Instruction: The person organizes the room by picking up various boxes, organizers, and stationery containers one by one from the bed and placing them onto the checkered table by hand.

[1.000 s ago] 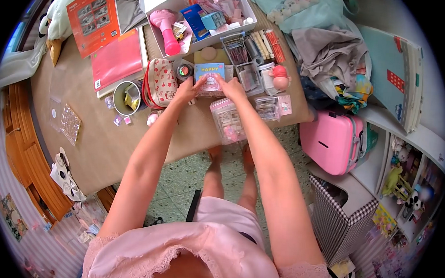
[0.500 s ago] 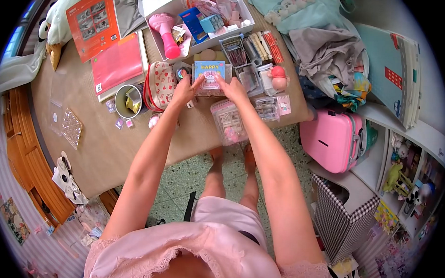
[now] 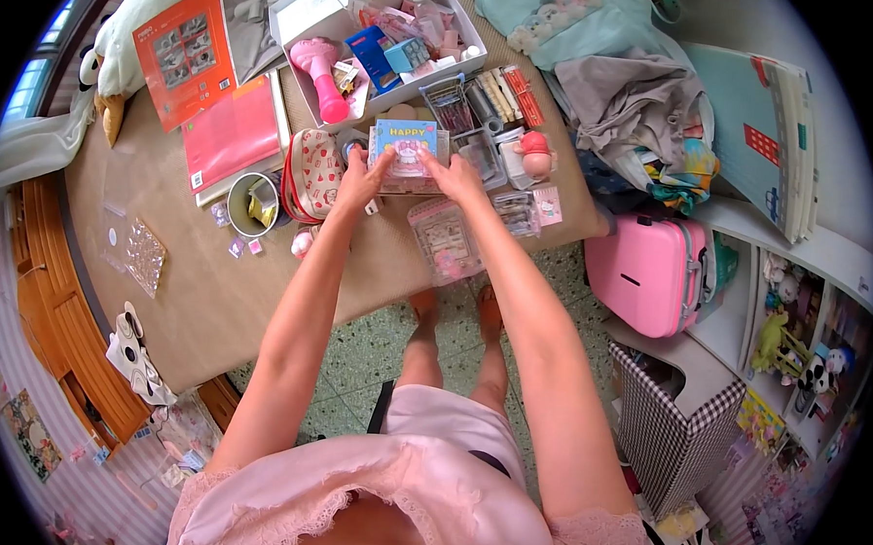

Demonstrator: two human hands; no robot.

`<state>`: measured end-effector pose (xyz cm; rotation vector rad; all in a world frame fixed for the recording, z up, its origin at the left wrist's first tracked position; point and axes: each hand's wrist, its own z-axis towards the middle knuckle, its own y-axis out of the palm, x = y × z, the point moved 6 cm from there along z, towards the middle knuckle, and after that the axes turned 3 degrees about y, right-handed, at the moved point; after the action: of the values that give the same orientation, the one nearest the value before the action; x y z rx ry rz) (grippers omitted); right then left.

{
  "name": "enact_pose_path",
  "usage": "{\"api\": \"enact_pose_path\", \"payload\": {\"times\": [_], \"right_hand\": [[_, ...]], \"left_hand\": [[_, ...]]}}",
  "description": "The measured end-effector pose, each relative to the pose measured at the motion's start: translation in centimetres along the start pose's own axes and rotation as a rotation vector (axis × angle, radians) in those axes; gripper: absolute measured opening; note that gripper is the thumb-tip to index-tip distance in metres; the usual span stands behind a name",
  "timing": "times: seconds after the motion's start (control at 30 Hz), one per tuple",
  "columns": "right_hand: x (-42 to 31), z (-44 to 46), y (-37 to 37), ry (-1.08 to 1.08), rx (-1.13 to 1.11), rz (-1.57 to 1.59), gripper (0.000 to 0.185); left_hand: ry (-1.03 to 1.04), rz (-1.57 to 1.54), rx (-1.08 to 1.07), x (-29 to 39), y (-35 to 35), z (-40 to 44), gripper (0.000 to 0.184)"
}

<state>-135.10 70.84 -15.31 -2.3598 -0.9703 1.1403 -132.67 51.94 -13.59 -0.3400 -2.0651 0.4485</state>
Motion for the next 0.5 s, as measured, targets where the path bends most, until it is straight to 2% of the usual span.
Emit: {"api": "enact_pose_path", "payload": {"times": [0.17, 0.23, 0.5], "right_hand": [[-1.4, -1.9, -1.5, 0.000, -0.016, 0.007, 0.090], [-1.8, -2.6, -2.2, -0.012, 0.040, 0.010, 0.088], [-5.1, -8.3, -5.3, -0.137, 0.184, 0.033, 0.078]], "left_hand": [[0.003, -0.133, 0.031, -0.7, 0.3, 0.3, 0.079], [-0.007, -0.212, 0.081, -0.4, -0.2, 0.0, 0.080], [-0.023, -0.495, 0.058, 3.7, -2.8, -4.4, 0.083]]}}
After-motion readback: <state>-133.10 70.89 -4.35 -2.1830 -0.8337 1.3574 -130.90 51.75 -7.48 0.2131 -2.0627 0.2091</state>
